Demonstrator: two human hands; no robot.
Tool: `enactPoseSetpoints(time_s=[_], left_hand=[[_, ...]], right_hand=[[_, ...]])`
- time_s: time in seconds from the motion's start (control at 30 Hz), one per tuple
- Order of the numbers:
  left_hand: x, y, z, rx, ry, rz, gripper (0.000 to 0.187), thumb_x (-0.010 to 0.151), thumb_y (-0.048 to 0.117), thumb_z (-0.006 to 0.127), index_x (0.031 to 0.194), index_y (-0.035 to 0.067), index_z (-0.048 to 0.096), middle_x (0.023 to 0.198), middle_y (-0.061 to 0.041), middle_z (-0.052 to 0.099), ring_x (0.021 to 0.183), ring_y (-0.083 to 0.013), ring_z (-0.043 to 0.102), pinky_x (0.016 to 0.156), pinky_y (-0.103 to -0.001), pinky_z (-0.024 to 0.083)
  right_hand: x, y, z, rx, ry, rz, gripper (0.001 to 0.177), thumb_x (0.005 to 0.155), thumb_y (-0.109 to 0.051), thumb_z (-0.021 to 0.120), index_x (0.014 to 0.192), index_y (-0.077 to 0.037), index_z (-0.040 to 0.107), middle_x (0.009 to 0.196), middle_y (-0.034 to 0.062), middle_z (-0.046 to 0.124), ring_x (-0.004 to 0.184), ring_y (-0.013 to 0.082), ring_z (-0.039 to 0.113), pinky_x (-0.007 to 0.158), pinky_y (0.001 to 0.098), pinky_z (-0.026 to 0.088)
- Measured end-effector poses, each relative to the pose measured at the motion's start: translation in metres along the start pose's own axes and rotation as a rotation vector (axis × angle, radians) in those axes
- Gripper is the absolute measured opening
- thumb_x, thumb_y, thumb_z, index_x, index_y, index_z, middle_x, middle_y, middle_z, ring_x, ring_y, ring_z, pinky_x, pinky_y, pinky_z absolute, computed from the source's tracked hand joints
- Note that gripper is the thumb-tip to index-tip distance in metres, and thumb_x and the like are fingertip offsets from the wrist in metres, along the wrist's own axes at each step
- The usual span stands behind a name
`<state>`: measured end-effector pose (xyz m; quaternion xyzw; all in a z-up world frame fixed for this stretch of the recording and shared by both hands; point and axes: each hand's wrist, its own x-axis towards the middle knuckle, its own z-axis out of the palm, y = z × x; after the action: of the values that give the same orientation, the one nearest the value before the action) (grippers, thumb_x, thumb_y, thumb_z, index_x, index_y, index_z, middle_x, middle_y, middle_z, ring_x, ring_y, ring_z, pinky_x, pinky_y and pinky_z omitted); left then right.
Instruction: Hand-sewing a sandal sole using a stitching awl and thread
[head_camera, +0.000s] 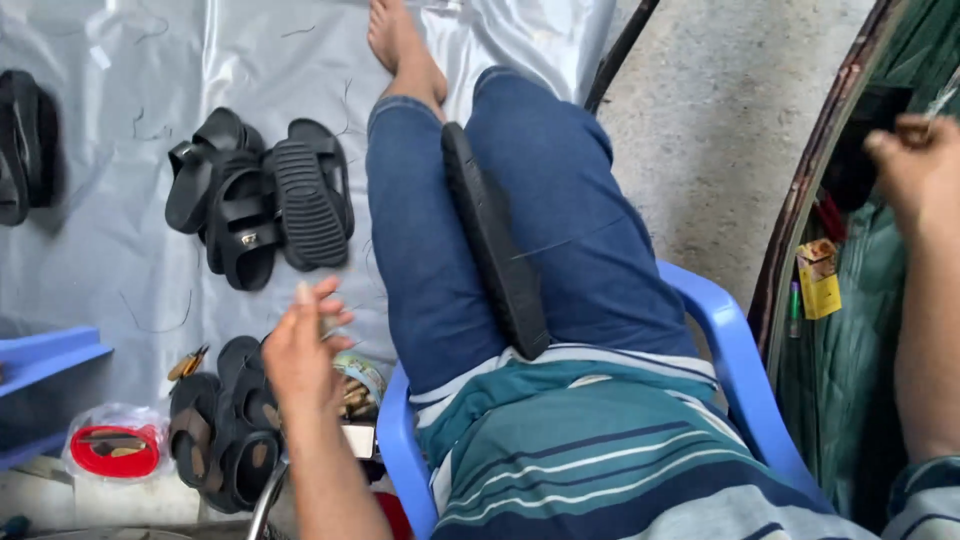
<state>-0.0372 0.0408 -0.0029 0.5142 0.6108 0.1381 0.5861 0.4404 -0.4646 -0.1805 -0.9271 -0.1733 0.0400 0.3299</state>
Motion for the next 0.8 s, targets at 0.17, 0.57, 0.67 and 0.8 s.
enactPoseSetpoints(time_s=[0.17,0.57,0.67,0.8], left_hand=[[0.017,-0.029,-0.023,0.622,0.211,0.203,0.029,0.091,0.035,0.048,0.09,0.017,0.07,0.111,0.002,0.06,0.111,-0.0118,0.049,0.091,-0.03,0.037],[-0.028,0.017,0.043,0.557,-0.075,0.502,0.028,0.087,0.024,0.056,0.112,0.016,0.062,0.127,-0.007,0.053,0.119,-0.0195,0.049,0.099,-0.035,0.039],[-0.043,0.024,0.053,0.496,-0.161,0.806,0.025,0.089,0.013,0.057,0.113,0.01,0.06,0.123,-0.012,0.055,0.115,-0.0234,0.053,0.103,-0.034,0.039],[-0.06,0.033,0.059,0.481,-0.266,0.901,0.025,0.089,0.017,0.057,0.112,0.009,0.06,0.122,-0.014,0.056,0.114,-0.0251,0.054,0.101,-0.037,0.041]], right_hand=[[-0.032,-0.067,0.001,-0.309,0.137,0.15,0.051,0.09,-0.025,0.085,0.119,0.005,0.056,0.105,0.0202,0.061,0.09,0.027,0.061,0.073,0.0354,0.047],[-0.022,-0.141,0.003,-0.35,-0.014,0.221,0.074,0.086,-0.029,0.08,0.135,0.007,0.038,0.121,0.0253,0.035,0.112,0.04,0.044,0.093,0.0439,0.036],[-0.021,-0.143,0.004,-0.355,-0.037,0.234,0.078,0.087,-0.033,0.081,0.137,0.006,0.036,0.123,0.0256,0.039,0.112,0.0404,0.046,0.091,0.0465,0.037],[-0.016,-0.113,0.017,-0.294,-0.011,0.194,0.08,0.086,-0.029,0.086,0.135,0.007,0.034,0.126,0.0335,0.044,0.115,0.0431,0.044,0.092,0.0468,0.035]])
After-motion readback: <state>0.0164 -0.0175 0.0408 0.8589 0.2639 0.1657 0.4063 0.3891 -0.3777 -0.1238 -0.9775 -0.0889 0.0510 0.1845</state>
